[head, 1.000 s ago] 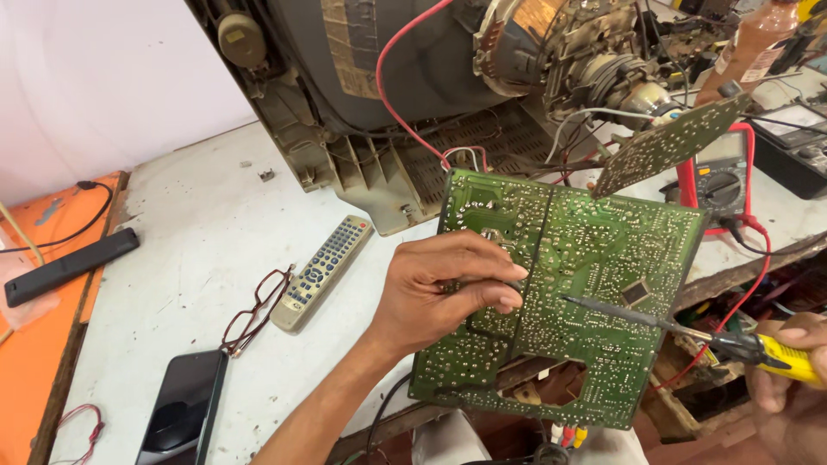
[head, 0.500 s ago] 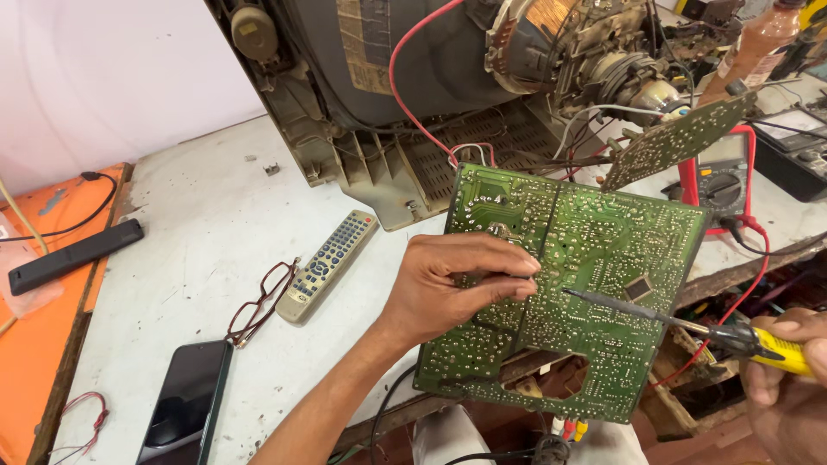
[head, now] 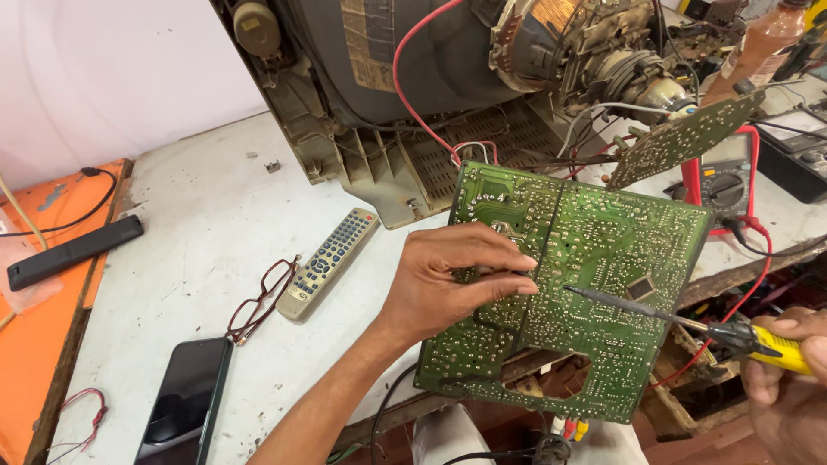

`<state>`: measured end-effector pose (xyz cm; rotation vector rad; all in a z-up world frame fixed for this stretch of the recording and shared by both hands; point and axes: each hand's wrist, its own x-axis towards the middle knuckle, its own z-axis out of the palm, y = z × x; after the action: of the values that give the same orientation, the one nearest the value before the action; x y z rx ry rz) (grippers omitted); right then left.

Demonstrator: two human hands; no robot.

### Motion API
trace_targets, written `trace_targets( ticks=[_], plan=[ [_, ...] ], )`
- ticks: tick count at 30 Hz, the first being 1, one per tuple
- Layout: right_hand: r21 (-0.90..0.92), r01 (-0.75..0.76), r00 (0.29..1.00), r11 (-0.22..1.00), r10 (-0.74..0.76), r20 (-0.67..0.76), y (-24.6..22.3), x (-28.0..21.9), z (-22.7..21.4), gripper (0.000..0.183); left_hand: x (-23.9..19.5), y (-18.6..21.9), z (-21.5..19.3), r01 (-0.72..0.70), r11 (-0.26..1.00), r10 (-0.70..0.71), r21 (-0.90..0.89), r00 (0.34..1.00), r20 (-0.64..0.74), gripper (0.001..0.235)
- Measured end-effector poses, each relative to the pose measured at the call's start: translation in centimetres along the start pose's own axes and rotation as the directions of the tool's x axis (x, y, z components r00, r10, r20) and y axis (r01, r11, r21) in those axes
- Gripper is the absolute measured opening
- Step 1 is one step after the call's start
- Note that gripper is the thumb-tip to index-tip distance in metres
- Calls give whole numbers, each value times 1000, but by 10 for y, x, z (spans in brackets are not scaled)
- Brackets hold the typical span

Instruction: The person holds a green circuit board and uses a soldering iron to reflow solder on multiple connection points. They briefly pick up a small component and place it on the board before continuing to solder various joints across the surface.

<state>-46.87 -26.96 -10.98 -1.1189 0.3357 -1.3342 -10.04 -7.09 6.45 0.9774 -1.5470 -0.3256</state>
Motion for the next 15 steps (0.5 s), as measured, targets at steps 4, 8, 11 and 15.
trace_targets(
  ticks=[4, 8, 11, 15],
  plan=[
    [-17, -3, 1000, 1000, 3, -7, 2, 1, -3, 26, 0, 1, 6, 96, 995, -96, -21, 994, -45, 29],
    [17, 15, 1000, 1000, -15, 8, 6, 1, -10, 27, -1, 0, 5, 165, 985, -169, -53, 983, -67, 26],
    [5, 30, 999, 1000, -30, 10, 9, 0, -13, 27, -2, -1, 5, 111, 991, -115, -70, 991, -64, 20],
    [12, 22, 1000, 1000, -22, 1, 10, -2, -17, 27, -1, -4, 5, 51, 989, -59, -135, 997, -53, 14]
  ],
)
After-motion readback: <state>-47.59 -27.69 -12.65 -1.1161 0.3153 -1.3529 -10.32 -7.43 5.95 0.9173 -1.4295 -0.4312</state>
